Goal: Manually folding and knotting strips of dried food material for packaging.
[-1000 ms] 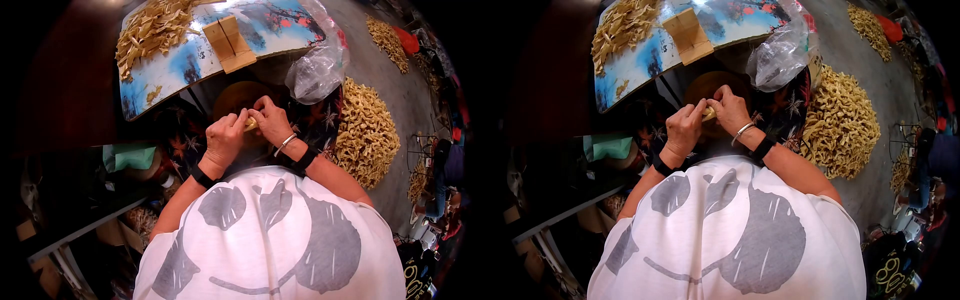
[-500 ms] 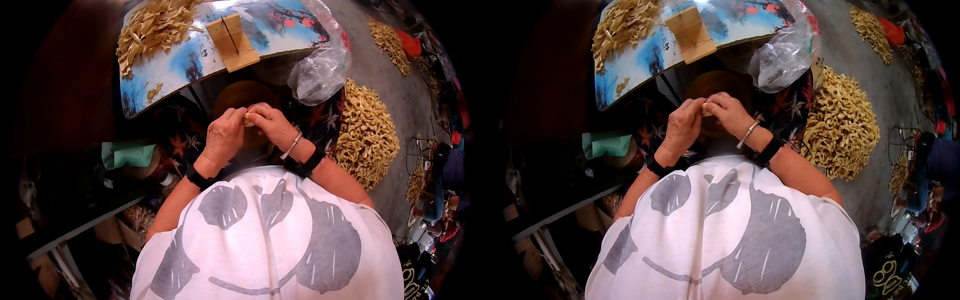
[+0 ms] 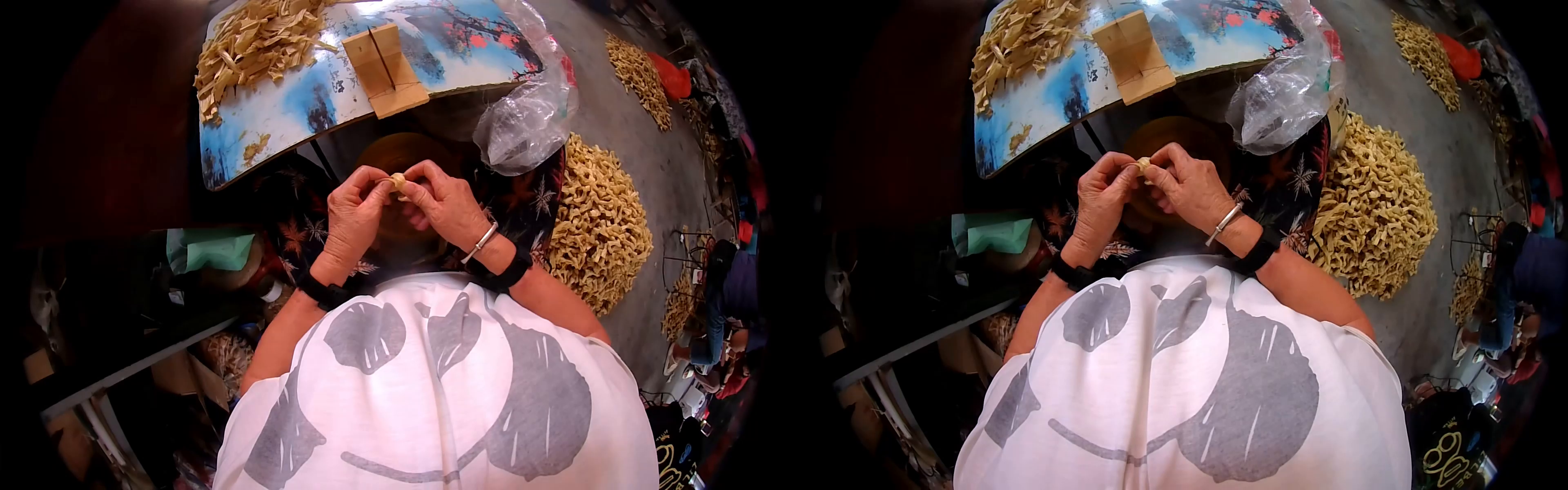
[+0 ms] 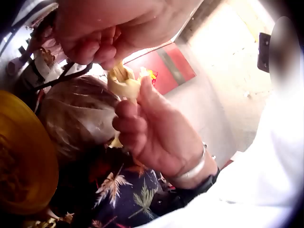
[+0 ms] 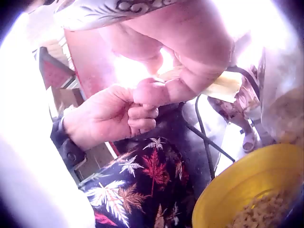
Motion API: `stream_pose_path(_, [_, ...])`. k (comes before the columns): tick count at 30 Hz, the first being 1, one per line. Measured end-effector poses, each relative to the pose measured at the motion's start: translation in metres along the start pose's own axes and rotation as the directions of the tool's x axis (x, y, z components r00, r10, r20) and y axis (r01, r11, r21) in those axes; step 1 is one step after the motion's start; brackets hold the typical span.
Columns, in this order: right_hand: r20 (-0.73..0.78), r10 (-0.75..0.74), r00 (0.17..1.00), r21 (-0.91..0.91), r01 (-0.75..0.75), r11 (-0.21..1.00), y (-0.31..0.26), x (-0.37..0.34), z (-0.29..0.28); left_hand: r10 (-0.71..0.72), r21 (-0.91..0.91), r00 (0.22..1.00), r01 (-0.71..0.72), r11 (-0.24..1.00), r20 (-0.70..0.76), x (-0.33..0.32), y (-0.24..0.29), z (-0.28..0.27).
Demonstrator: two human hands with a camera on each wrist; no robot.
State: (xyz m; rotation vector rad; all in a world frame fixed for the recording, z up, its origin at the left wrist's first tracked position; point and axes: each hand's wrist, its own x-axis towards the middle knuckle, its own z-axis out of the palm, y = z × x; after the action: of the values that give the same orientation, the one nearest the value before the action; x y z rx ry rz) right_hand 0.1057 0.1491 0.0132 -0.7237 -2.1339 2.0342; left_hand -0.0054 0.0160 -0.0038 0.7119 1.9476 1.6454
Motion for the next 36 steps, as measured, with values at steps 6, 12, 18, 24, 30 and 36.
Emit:
stream_pose_path(6, [-0.055, -0.250, 0.967, -0.352, 0.216, 0.911, 0.014, -0.011, -0.002, -0.255, -0.444, 0.959, 0.285, 0.850, 0.126, 0.007, -0.009, -0.020])
stream_pose_path(12, [-0.191, -0.336, 0.922, -0.253, 0.284, 0.925, 0.009, -0.005, 0.022, -0.234, -0.568, 0.939, 0.339, 0.750, 0.251, -0.011, -0.005, 0.012])
stream_pose_path(18, [-0.089, -0.481, 0.872, -0.535, 0.365, 0.762, 0.022, 0.008, 0.006, -0.198, -0.504, 0.979, 0.199, 0.841, 0.056, -0.002, -0.003, 0.002])
stream_pose_path(24, [0.272, -0.180, 0.945, 0.113, 0.154, 0.981, 0.014, 0.027, -0.013, -0.308, -0.267, 0.874, 0.420, 0.867, 0.376, -0.007, 0.002, -0.009])
stream_pose_path(30, [0.184, -0.248, 0.951, -0.043, 0.259, 0.965, 0.017, 0.027, -0.005, -0.388, -0.403, 0.839, 0.529, 0.747, 0.381, -0.015, 0.010, -0.005])
stream_pose_path(36, [-0.053, -0.118, 0.992, 0.191, 0.126, 0.974, 0.017, 0.035, -0.009, -0.353, -0.438, 0.832, 0.533, 0.724, 0.428, -0.018, 0.014, -0.007])
